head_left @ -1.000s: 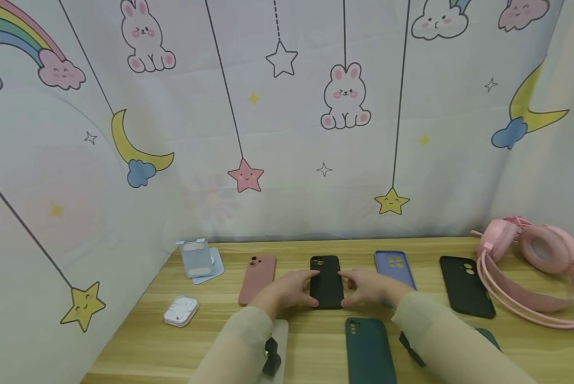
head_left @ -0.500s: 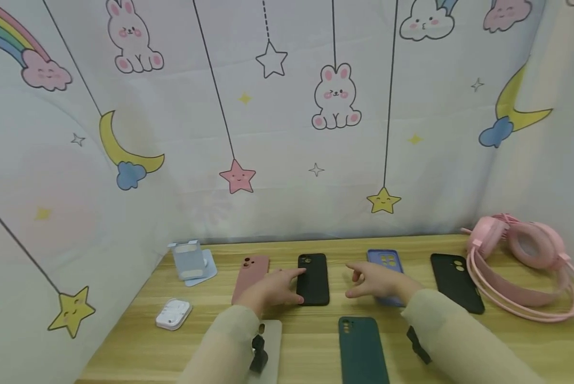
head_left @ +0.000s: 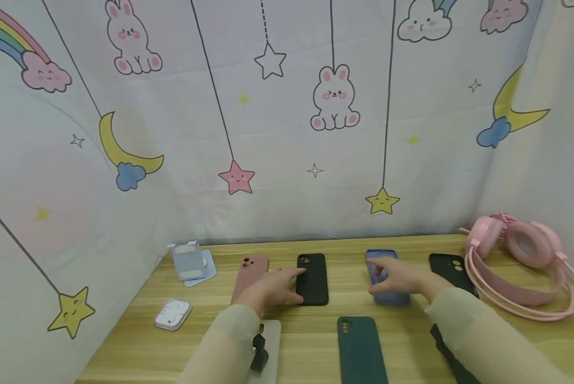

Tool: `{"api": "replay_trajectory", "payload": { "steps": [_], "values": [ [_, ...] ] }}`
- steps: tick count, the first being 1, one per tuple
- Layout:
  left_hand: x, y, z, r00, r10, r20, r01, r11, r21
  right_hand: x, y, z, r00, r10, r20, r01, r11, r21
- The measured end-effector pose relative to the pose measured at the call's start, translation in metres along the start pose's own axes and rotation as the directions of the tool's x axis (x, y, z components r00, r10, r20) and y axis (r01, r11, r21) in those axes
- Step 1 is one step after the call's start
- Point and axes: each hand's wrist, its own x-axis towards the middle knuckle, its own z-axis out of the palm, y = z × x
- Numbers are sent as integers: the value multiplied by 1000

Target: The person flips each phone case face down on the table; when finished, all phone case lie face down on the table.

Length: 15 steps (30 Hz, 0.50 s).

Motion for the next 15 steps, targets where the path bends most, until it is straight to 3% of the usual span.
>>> {"api": "replay_trajectory", "payload": {
  "steps": [5,10,15],
  "values": [
    [2,1,-3,1000,4,0,-4,1000,21,-12,16,-8,999,32,-13,-33,995,-98],
    [6,13,-6,993,107,-42,-106,994,6,-21,27,-11,994,89,-56,-100,963,-252],
    [9,32,-6,985,164,-54,-165,986,-11,-26,30,-11,989,128,-68,-141,960,-241]
  ]
}}
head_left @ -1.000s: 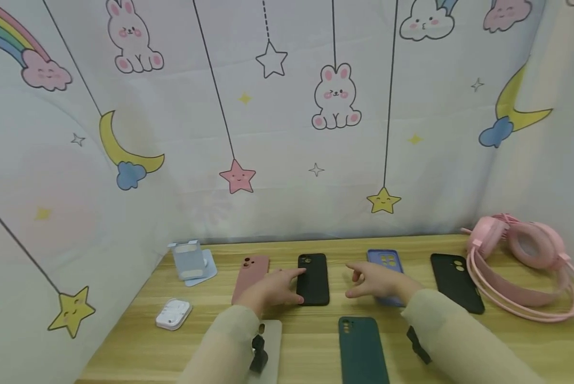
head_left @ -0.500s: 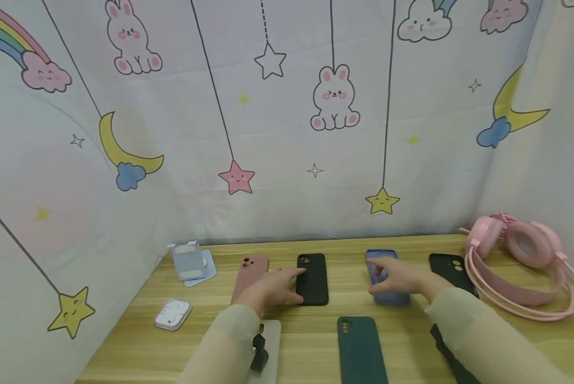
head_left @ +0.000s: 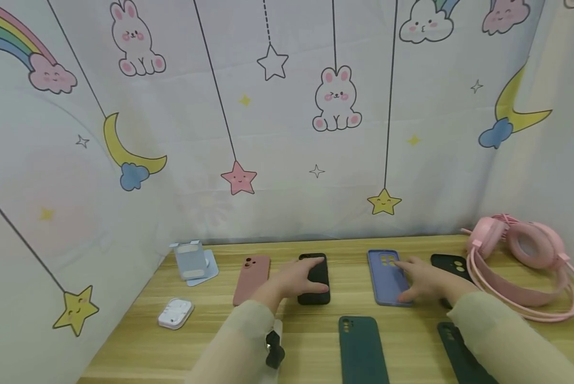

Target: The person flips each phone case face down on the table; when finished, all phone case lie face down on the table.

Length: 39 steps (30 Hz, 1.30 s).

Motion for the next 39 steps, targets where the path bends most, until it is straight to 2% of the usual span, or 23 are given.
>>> {"api": "replay_trajectory", "payload": {
  "steps": [8,14,18,21,24,29,39],
  "values": [
    [12,27,7,1000,4,2,-4,1000,-27,-5,1,1,999,-33,0,33,998,52],
    [24,52,22,1000,-25,-6,25,998,-51,-4,5,4,999,-50,-14,50,998,23],
    [35,72,37,999,-54,-3,54,998,-22,-4,4,6,997,-62,-36,62,998,-15],
    [40,82,46,996,-88,-1,88,996,30,-2,1,8,995,-89,-49,87,996,-27],
    [42,87,53,993,-119,-5,119,990,79,1,-2,9,992,-114,-56,112,993,-33],
    [42,91,58,993,-114,-18,115,986,120,2,-5,8,995,-94,-46,93,995,-33],
    [44,86,68,990,-119,-70,126,986,107,-2,-7,0,995,-97,-18,97,995,-13]
  ]
}}
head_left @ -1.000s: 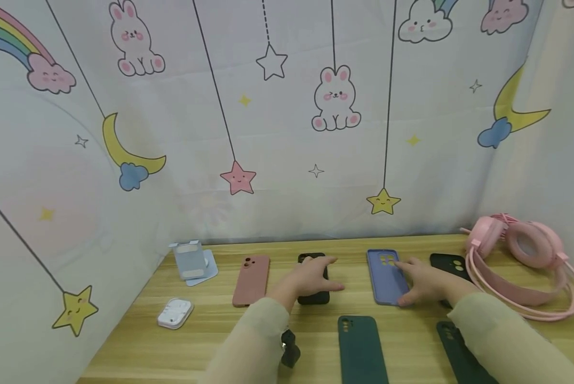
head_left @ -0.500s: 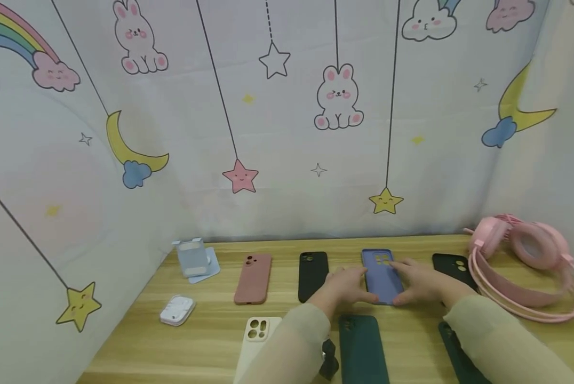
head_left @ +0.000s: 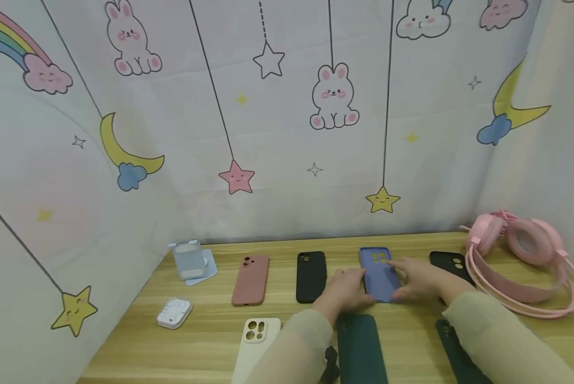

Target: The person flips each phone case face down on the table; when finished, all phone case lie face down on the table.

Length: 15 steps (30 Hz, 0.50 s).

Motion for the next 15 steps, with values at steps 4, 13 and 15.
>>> {"api": "replay_trajectory", "payload": {
  "steps": [4,13,15],
  "values": [
    [1,-4,3,1000,11,-10,-12,1000,-28,1,2,-1,1000,-17,6,17,1000,-8],
    [4,-3,3,1000,9,16,-8,999,-33,1,6,1,1000,-20,8,21,1000,-15],
    [5,-3,4,1000,5,26,-4,999,-44,0,7,2,1000,-27,0,27,1000,-11]
  ]
}}
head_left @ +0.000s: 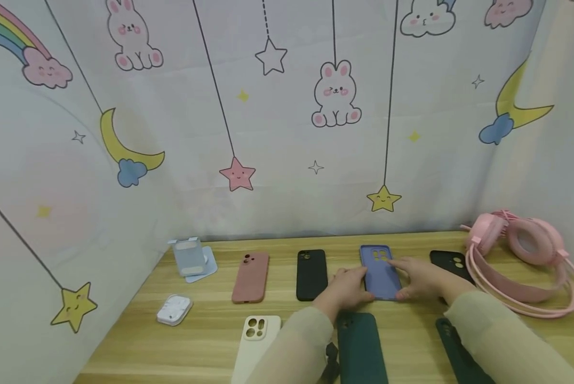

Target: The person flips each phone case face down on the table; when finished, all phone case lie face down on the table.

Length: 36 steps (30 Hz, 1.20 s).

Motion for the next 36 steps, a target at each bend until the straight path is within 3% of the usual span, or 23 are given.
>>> {"api": "replay_trajectory", "payload": {
  "steps": [6,11,16,27,36],
  "values": [
    [1,-1,-1,1000,6,3,-6,1000,-31,-1,2,1,999,-25,-39,25,1000,3],
    [-1,-2,-5,999,47,-8,-48,993,-107,-2,2,-2,999,-7,-45,9,998,58],
    [0,-2,-9,997,77,-18,-79,984,-160,-1,0,-6,999,27,-22,-24,993,112],
    [2,3,-14,995,85,-43,-93,957,-276,6,-8,-9,995,79,53,-88,974,209],
    [5,0,-11,988,136,-68,-151,924,-350,5,-10,-11,995,68,66,-81,971,225]
  ]
}}
